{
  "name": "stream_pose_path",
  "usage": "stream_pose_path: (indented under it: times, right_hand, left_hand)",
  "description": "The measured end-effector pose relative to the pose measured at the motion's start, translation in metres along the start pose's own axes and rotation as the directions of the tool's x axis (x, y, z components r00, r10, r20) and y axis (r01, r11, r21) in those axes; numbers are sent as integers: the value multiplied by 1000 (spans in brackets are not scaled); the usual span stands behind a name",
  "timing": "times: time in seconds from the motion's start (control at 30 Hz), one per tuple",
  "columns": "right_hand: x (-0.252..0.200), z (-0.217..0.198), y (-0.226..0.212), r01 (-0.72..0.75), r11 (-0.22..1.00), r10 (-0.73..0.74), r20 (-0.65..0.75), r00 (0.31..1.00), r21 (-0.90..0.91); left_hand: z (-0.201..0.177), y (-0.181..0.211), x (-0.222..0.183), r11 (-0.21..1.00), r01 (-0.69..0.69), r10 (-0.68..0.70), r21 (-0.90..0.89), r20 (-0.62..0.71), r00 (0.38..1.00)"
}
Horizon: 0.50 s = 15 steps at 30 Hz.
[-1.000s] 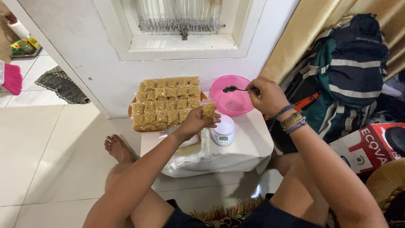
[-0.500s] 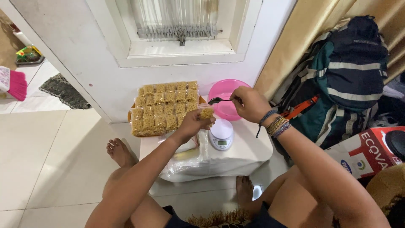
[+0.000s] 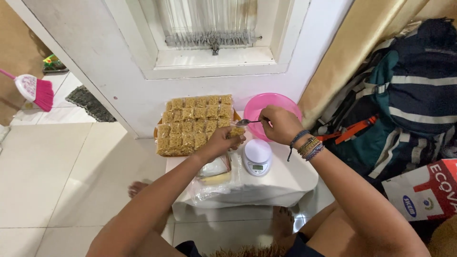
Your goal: Measuring and bagging small food items using a spoon and a digital scale
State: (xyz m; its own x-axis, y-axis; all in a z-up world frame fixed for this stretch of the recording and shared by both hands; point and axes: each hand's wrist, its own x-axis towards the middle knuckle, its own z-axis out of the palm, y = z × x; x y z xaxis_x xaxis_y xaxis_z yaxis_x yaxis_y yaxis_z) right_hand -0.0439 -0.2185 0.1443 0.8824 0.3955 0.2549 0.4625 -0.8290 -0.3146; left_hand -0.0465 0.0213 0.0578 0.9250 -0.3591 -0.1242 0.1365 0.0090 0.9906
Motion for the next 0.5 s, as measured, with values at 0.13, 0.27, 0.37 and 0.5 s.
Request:
stream_pose_path:
  times: [0.13, 0.27, 0.37, 0.5]
  right_hand:
    - [7, 0, 1, 29, 997, -32, -43, 999, -72]
    - [15, -2, 3, 84, 990, -95, -101, 990, -110]
    - [20, -1, 3, 122, 981, -143, -141, 980, -152]
    - [25, 11, 8, 137, 975, -160, -123, 979, -175]
  left_hand:
    - [1, 7, 10, 1000, 2, -2, 16, -13, 1000]
    - [-2, 10, 17, 999, 31, -31, -24, -16, 999]
    - [-6, 4, 25, 999, 43, -43, -22, -14, 999]
    - [-6, -1, 29, 995, 69, -71, -71, -23, 997]
